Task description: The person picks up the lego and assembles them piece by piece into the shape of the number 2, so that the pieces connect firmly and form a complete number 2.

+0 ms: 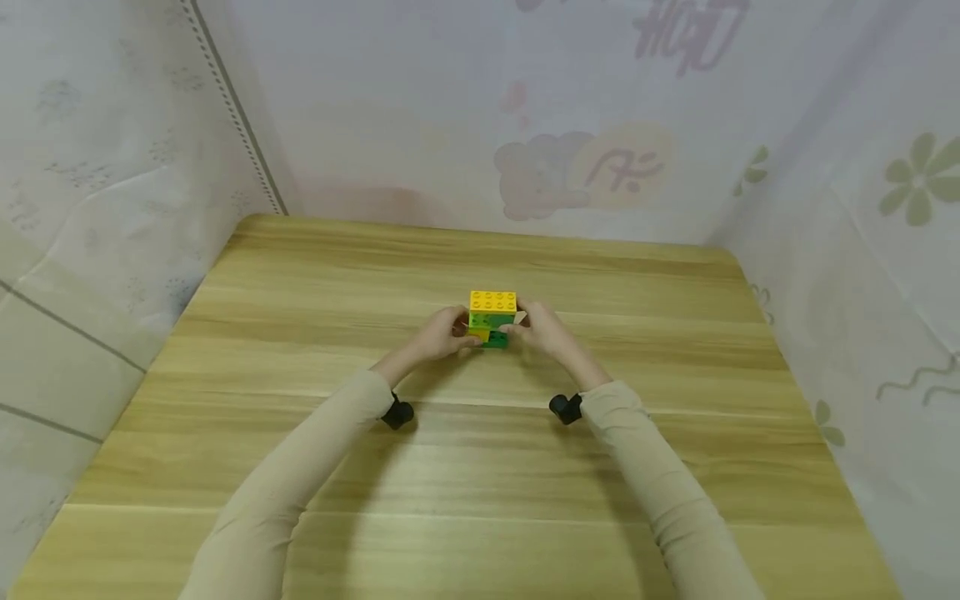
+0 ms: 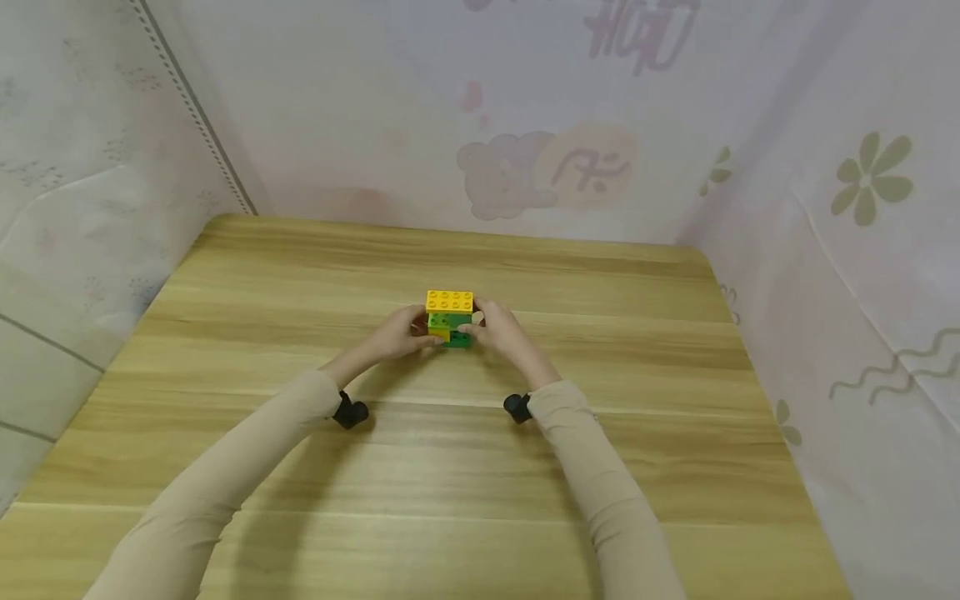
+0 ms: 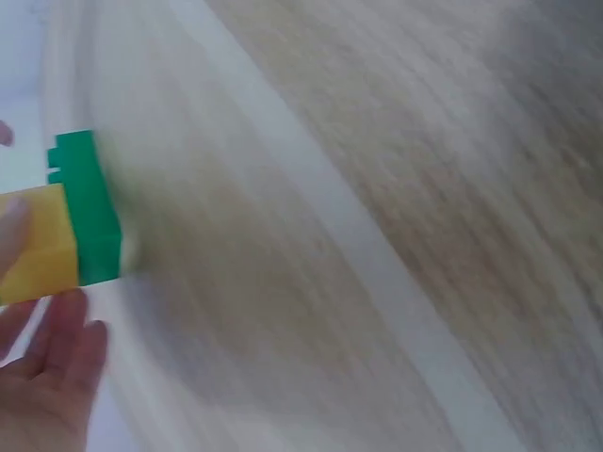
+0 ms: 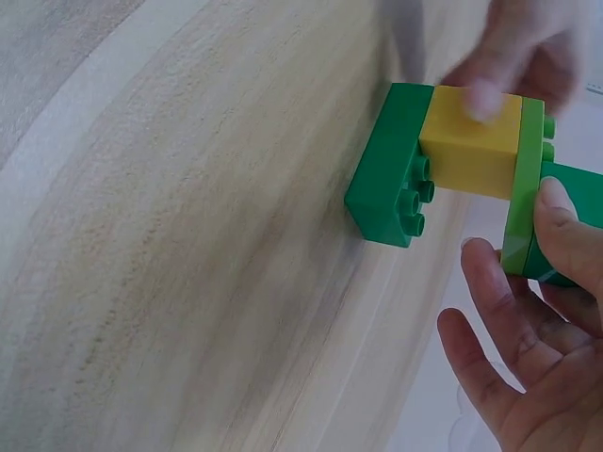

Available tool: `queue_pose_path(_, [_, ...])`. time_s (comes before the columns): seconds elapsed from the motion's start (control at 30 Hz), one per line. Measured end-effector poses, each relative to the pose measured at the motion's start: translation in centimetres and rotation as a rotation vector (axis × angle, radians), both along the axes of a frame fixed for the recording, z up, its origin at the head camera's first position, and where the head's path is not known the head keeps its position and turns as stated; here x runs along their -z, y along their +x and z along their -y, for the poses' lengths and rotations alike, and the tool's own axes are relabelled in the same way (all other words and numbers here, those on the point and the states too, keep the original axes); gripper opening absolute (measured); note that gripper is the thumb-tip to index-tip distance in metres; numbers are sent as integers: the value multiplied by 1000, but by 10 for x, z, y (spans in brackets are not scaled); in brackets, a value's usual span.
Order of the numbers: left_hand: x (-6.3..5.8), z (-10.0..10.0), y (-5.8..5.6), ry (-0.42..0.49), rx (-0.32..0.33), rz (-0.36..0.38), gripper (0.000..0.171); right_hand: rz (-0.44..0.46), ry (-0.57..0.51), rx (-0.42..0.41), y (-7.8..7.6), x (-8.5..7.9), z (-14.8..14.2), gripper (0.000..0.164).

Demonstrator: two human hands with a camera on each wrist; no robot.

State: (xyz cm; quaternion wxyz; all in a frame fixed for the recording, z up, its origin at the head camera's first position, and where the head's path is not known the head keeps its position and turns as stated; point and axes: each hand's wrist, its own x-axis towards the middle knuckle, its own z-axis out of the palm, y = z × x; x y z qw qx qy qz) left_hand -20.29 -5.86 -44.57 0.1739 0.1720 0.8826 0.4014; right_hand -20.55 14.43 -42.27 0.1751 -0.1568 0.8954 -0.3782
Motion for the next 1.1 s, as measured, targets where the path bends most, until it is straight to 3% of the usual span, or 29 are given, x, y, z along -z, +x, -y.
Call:
queue_pose_path(0.17, [-5,3,3,49,-48,-41,42,-14,2,-9,0,-1,0,43])
queue_pose_path(0.37, [-1,10,6,69,-60,-75,39,-17,4,-25,0,1,5,42])
queue_pose_path(0.73, [-6,5,7,19,-47,-49,41,-39,-6,0,3,2,1,42])
queue_pose_path(1.1, [-13,4,-9,-46,-22,-23,40,43,-66,-20,-13,-7,2,36])
